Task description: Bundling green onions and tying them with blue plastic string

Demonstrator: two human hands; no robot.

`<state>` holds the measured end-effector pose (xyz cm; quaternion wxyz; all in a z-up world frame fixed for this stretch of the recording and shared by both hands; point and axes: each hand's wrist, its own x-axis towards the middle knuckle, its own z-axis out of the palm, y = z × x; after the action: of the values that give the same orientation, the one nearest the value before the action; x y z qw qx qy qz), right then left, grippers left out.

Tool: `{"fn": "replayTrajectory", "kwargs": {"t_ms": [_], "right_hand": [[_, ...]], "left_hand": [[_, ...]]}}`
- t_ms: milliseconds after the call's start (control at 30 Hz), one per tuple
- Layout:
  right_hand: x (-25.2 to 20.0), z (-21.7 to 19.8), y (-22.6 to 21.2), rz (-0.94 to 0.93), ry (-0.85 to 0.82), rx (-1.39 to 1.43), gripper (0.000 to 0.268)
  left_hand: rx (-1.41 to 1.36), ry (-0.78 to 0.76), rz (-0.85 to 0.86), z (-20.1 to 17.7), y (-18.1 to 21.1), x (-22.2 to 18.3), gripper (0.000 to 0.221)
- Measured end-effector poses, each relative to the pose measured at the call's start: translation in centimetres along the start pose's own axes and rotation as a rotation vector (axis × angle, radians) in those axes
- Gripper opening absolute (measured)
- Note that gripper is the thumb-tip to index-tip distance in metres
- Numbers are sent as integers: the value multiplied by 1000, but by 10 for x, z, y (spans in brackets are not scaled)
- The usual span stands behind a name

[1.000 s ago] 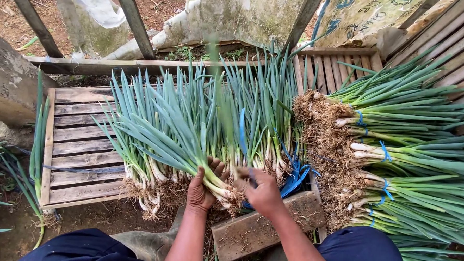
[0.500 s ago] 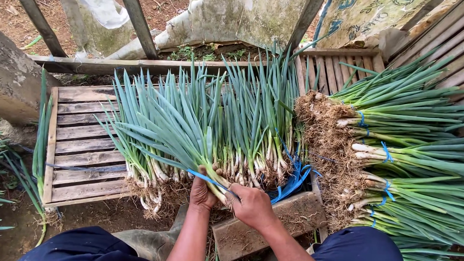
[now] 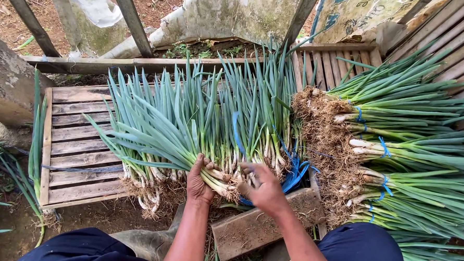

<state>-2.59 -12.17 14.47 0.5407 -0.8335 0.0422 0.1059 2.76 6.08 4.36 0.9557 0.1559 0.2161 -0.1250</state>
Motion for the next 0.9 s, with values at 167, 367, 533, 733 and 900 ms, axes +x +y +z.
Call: {"fn": "replayTrajectory", "kwargs": {"t_ms": [167, 367, 533, 733, 900], "right_hand": [[-9, 19, -2, -121, -126, 36, 53], [-2, 28, 8, -174, -57, 149, 52], [-2, 33, 17, -250, -35, 180, 57], [-1, 39, 14, -380, 76, 79, 40], [-3, 38, 12, -502, 73, -17, 33]], "left_hand": [[-80, -36, -14, -29, 1, 23, 21], [-105, -91, -25, -39, -10, 28, 17], [-65, -26, -21, -8, -6, 7, 11], [-104, -17, -25, -21, -9, 21, 12], [-198, 27, 7, -20, -4, 18, 23]]}}
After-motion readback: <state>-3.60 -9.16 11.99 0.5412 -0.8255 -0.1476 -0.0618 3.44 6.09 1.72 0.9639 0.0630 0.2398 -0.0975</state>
